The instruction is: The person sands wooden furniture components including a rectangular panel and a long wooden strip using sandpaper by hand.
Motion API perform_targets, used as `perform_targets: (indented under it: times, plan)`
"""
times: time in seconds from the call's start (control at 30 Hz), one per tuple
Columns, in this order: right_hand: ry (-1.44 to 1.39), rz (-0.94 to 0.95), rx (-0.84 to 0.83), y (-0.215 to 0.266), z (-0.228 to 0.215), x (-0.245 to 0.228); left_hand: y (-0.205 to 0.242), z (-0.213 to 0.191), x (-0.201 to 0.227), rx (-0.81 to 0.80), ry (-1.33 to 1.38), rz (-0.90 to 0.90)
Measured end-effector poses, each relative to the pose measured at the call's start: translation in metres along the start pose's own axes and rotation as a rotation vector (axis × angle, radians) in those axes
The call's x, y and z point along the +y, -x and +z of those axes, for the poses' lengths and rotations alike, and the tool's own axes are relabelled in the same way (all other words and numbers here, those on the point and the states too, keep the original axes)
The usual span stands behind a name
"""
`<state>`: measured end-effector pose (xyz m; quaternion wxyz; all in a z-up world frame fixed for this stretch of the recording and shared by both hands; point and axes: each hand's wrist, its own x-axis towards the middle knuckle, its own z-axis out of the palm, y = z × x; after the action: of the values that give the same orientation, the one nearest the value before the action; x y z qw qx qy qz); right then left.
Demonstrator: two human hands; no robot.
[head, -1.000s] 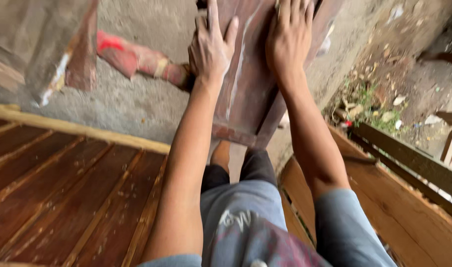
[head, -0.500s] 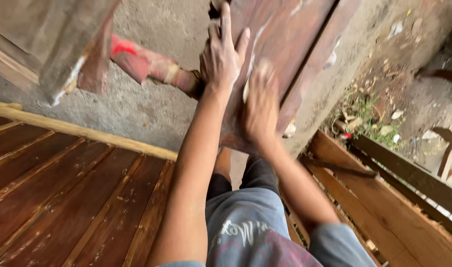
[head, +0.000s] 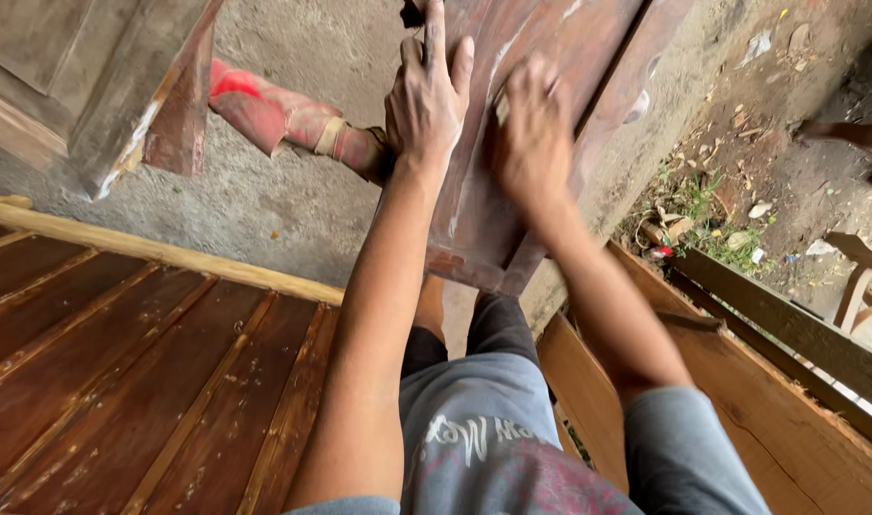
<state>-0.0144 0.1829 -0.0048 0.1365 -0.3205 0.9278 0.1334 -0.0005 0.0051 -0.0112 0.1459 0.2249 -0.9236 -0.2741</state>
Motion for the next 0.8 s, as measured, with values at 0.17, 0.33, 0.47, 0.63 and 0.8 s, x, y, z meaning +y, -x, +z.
perform_targets:
  times: [0.17, 0.33, 0.47, 0.63, 0.8]
  plan:
    - [-0.251, 0.161, 0.424, -0.036, -0.004, 0.021, 0.016, -0.001, -0.002, 0.004, -0.045, -0.007]
    - [-1.462, 0.053, 0.235, 0.06, -0.063, 0.001, -0.001, 0.004, -0.002, 0.067, -0.016, 0.03]
    - [-2.071, 0.026, 0.329, 0.04, -0.083, 0.051, 0.004, 0.008, -0.003, 0.041, -0.051, 0.014]
    - [-1.416, 0.447, 0.295, 0.024, -0.093, 0.06, -0.001, 0.002, 0.001, -0.011, -0.038, 0.009]
    - [-0.586, 0.235, 0.589, -0.028, -0.053, 0.053, 0.001, 0.0, -0.003, -0.011, -0.062, 0.022]
